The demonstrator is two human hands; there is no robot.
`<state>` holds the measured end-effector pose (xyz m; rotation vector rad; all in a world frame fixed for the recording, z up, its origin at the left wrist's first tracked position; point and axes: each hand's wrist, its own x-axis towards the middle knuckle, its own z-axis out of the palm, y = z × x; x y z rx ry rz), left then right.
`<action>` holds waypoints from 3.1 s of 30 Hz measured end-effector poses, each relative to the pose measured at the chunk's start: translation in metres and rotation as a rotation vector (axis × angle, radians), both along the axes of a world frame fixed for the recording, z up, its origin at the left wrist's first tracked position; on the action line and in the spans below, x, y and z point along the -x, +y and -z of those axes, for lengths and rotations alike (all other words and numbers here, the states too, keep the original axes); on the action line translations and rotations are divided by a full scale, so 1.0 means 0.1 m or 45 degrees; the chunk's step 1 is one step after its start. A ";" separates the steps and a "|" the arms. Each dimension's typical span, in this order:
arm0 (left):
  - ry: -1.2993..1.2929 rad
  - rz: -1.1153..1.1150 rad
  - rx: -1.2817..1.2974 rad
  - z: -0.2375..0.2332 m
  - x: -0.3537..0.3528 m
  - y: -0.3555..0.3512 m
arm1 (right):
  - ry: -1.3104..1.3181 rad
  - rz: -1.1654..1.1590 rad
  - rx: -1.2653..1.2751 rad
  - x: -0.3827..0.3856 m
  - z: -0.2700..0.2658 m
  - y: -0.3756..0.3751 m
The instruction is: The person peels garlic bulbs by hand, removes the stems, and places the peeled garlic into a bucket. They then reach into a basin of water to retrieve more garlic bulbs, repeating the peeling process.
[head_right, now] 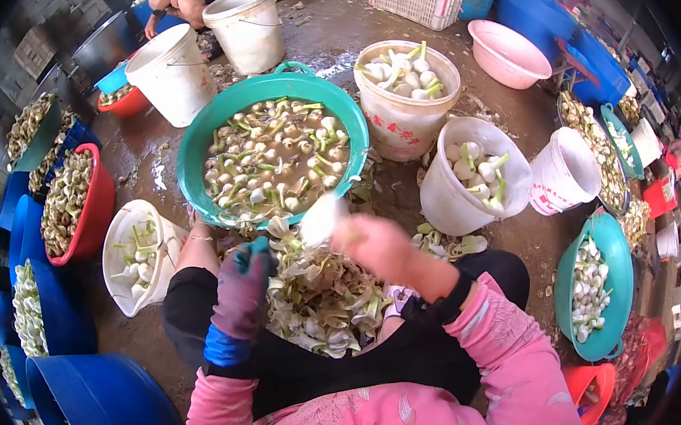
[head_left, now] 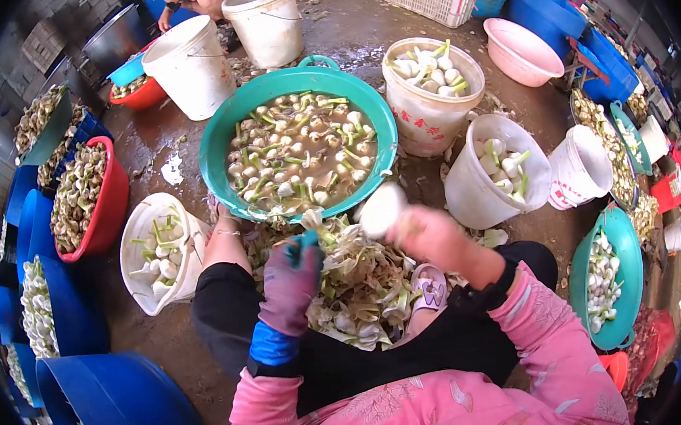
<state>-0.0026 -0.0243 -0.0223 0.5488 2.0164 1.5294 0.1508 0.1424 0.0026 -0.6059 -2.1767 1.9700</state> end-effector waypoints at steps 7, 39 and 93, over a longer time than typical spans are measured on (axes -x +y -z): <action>-0.575 0.125 -0.220 0.21 0.06 0.06 | 0.205 1.670 0.494 -0.13 0.11 1.53; -2.232 -0.179 -0.683 0.33 0.42 0.53 | -0.145 -0.787 -1.300 1.30 0.72 0.66; 0.527 0.573 -0.217 -0.18 -0.30 0.08 | -0.191 -0.319 -0.780 0.34 0.38 -0.11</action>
